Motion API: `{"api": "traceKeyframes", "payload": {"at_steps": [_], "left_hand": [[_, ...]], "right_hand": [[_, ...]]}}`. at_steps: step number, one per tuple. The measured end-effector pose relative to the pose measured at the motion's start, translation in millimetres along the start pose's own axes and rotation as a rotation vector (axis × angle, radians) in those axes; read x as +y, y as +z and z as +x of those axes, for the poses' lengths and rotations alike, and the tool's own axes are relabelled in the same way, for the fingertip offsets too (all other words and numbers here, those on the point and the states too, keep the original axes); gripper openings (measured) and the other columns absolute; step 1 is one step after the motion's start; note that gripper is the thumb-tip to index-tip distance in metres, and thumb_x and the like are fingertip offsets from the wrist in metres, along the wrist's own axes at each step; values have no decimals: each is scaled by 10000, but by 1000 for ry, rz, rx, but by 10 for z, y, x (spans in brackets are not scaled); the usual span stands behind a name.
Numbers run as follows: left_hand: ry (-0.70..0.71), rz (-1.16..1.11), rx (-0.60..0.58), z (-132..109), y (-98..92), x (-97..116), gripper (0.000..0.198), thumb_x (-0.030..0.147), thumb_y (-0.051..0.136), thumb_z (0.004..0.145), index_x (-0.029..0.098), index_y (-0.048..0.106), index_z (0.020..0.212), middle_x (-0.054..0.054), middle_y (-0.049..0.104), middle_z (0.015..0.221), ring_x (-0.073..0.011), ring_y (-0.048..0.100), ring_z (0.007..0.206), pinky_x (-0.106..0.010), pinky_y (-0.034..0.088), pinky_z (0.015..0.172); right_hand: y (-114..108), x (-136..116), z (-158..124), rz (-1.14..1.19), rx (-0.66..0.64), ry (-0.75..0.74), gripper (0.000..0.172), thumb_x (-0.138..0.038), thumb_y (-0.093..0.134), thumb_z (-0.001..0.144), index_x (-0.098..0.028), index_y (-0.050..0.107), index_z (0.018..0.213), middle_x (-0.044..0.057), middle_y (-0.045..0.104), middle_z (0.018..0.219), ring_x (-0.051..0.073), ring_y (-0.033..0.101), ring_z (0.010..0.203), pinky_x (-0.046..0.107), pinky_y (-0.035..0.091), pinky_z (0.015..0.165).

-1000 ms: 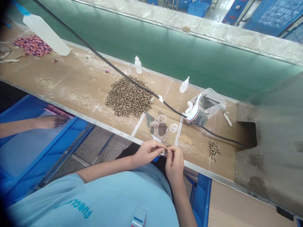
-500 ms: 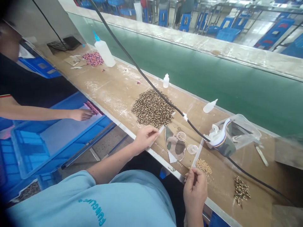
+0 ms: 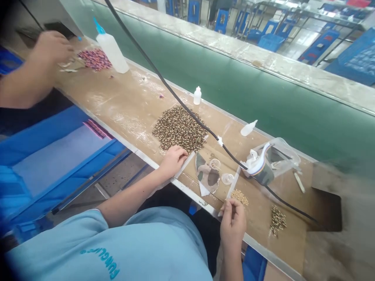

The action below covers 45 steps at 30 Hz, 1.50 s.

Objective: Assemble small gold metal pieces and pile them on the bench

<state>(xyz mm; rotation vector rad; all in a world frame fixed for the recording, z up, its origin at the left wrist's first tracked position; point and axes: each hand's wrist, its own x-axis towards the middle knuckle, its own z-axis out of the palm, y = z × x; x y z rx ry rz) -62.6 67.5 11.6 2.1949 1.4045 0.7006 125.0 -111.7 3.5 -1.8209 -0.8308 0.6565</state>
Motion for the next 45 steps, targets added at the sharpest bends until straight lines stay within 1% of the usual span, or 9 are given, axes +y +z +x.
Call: {"api": "traceKeyframes", "payload": {"at_steps": [5,8,19,23,25,27,29,36,45], "left_hand": [[57,8,19,-61,18,-49,155,116,448,833,179,574,769,-59,591,831,-208,496,841,-356,421,805],[38,-3,9,-85,13,-74,164,88,456,800,182,580,852,-63,588,893,-216,505,874,-363,427,815],[42,-100,24,-149,-40,-112,179,103,431,816,172,589,767,-59,583,827,-199,527,854,-354,437,809],[-51,-473,-35,-194,-39,99,95,146,498,798,159,591,793,-45,605,822,-167,555,829,-330,449,804],[-166,-822,-193,-242,23,280,57,193,565,771,148,577,805,-27,610,771,-137,577,744,-296,471,737],[-304,-1161,-391,-299,118,462,152,256,628,743,138,560,810,-8,608,697,-113,584,653,-270,481,670],[-389,-1351,-528,-354,219,598,252,309,692,698,125,569,819,-1,615,669,-92,580,608,-250,478,645],[-456,-1519,-719,-429,407,611,424,421,781,573,112,575,776,7,628,611,-82,587,556,-248,483,630],[-427,-1524,-756,-408,446,600,456,462,779,546,119,567,760,13,630,600,-76,592,543,-229,466,604]], "right_hand": [[-10,-165,50,240,-52,181,370,-549,595,741,-192,505,776,-64,463,547,62,405,465,193,350,456],[-8,-210,75,298,-57,208,384,-549,628,705,-187,507,750,-66,456,535,57,398,459,186,342,444],[-19,-266,112,127,-65,137,346,-531,578,745,-198,490,770,-64,451,544,73,408,464,207,352,462],[-50,-265,169,-103,-4,-25,322,-519,490,796,-197,500,792,-33,487,602,110,460,531,246,377,515],[-84,-268,227,-286,48,-172,303,-486,446,827,-192,508,792,7,531,683,140,499,622,282,400,588],[-123,-276,301,-469,81,-317,278,-441,414,854,-191,511,783,38,551,745,164,512,697,307,400,645],[-154,-289,387,-601,76,-438,255,-399,392,877,-196,506,771,50,551,764,177,509,734,316,392,668],[-185,-339,641,-792,28,-723,198,-312,377,906,-204,504,799,75,572,828,199,509,833,330,386,746],[-216,-403,709,-1056,-4,-847,234,-310,378,920,-188,559,833,77,602,881,187,512,808,313,330,748]]}}
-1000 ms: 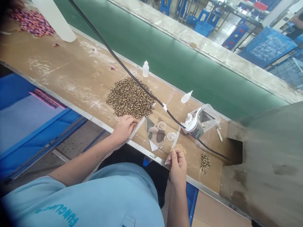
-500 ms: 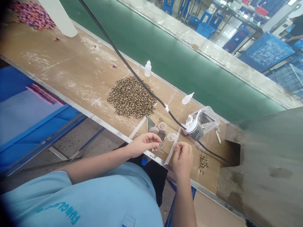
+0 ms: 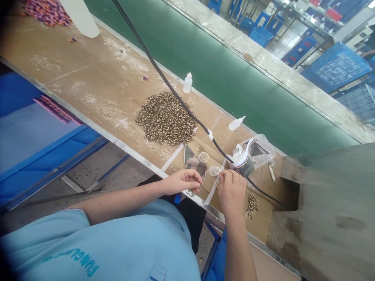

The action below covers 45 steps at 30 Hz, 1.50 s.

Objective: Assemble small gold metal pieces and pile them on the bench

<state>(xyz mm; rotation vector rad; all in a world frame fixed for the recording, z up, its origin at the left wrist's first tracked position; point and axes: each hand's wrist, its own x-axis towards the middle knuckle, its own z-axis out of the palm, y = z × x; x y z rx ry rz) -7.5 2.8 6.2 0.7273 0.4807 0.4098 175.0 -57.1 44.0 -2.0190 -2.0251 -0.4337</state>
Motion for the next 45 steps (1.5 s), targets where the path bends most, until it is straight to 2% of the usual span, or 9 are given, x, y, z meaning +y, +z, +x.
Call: {"api": "traceKeyframes", "payload": {"at_steps": [5,13,24,45], "left_hand": [[-5,0,4,-5,0,1,461,461,778,542,117,567,765,12,633,601,-74,594,548,-226,465,606],[3,5,5,-8,5,21,450,455,778,548,118,565,757,14,628,597,-77,594,542,-234,466,607],[-5,3,7,-6,-3,0,458,450,783,546,113,567,768,12,626,599,-79,592,548,-236,468,609],[-15,2,9,-14,-6,4,458,454,783,542,117,566,762,8,630,597,-82,596,549,-231,470,606]], "right_hand": [[-20,11,35,-74,24,-69,228,-291,384,923,-184,558,821,71,600,867,177,506,792,304,318,754],[-36,41,57,-72,-30,-72,239,-297,371,923,-188,561,826,72,600,878,177,490,792,308,303,761],[-30,37,63,-48,-26,-73,231,-275,378,920,-185,565,818,74,602,881,176,489,793,310,299,762],[-64,30,113,-82,48,-175,150,-209,424,912,-181,537,818,64,607,831,169,517,787,299,321,732]]}}
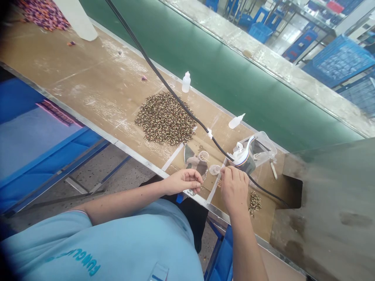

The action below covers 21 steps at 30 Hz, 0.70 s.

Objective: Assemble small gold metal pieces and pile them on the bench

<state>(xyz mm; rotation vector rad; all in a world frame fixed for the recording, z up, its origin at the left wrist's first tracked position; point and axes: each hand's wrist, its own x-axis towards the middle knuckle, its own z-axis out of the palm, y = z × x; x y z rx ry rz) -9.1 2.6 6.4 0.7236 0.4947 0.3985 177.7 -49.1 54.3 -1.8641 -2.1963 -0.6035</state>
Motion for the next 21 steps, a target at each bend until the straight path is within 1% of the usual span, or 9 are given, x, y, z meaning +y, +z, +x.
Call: {"api": "traceKeyframes", "payload": {"at_steps": [7,13,17,21], "left_hand": [[2,-7,-3,5,2,-9,453,440,787,548,113,567,770,-1,634,602,-86,598,558,-228,468,605],[5,-3,-4,-3,6,6,436,433,783,563,114,565,766,0,633,604,-86,594,561,-231,471,613],[12,2,-10,-4,2,3,415,417,779,579,113,569,767,-1,637,608,-83,593,559,-229,470,614],[10,-2,-8,-4,-6,-7,405,406,781,582,114,573,772,-3,644,611,-87,602,565,-229,475,615]], "right_hand": [[-6,3,-8,9,5,0,140,-193,422,907,-186,530,818,60,605,839,169,516,793,300,324,739],[21,9,-10,93,-11,21,132,-189,440,895,-183,545,816,64,606,836,175,513,798,306,316,727],[25,12,-18,81,-9,18,140,-198,432,900,-183,546,820,67,607,849,176,521,806,307,322,734],[-3,21,-30,82,-17,77,168,-239,411,910,-193,549,826,64,606,860,178,522,798,315,329,745]]}}
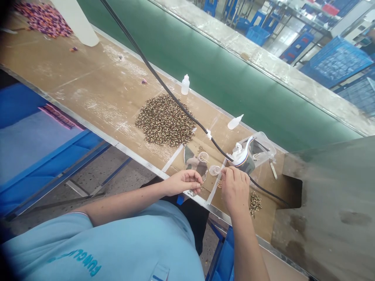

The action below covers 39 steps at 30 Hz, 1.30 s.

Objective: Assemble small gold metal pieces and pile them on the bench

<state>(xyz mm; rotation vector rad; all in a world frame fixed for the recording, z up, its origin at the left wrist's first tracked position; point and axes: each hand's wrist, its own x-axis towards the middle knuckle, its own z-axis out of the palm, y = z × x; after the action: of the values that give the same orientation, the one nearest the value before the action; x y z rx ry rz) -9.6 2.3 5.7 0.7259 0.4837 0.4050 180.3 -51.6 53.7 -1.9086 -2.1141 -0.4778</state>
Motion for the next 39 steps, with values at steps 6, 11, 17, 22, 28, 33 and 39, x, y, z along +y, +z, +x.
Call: {"api": "traceKeyframes", "payload": {"at_steps": [6,11,17,22,28,33,39], "left_hand": [[-2,-55,21,-14,10,29,410,396,787,582,120,568,792,-12,656,637,-97,626,589,-233,494,626],[6,-106,30,-19,12,40,415,384,794,581,132,519,764,-14,654,614,-108,627,565,-217,480,573],[-7,-117,5,-27,21,75,401,360,795,591,127,521,770,-10,646,608,-108,628,578,-211,472,577],[-34,-106,-6,-32,21,91,411,366,799,582,130,519,769,-16,659,600,-94,612,540,-212,467,577],[-45,-98,-5,-26,25,96,416,366,804,570,128,522,762,-17,662,589,-95,610,533,-217,468,578],[-48,-101,-7,-25,18,96,417,361,807,565,121,526,758,-21,662,587,-99,614,535,-215,463,570],[-42,-103,0,-12,5,66,420,359,811,558,121,517,739,-21,662,573,-105,621,532,-214,466,558]], "right_hand": [[-69,-97,-76,274,29,142,167,-290,409,909,-213,516,808,46,585,801,187,530,796,324,378,729],[-87,-350,-197,524,-3,225,113,-252,431,899,-219,492,811,22,563,787,161,533,782,293,413,692],[-57,-531,-233,627,-39,264,127,-244,431,895,-217,502,792,12,567,764,156,532,758,291,413,677],[-32,-539,-227,647,-66,268,153,-255,431,898,-214,505,770,17,573,761,158,529,758,290,411,668],[-11,-557,-236,645,-92,263,150,-259,436,901,-216,509,776,14,569,760,154,519,758,288,407,676],[2,-571,-261,602,-87,241,149,-249,436,905,-215,509,780,6,576,770,145,512,771,281,393,698],[20,-603,-278,506,-31,203,113,-221,453,898,-212,512,801,12,581,779,149,513,758,285,387,699]]}}
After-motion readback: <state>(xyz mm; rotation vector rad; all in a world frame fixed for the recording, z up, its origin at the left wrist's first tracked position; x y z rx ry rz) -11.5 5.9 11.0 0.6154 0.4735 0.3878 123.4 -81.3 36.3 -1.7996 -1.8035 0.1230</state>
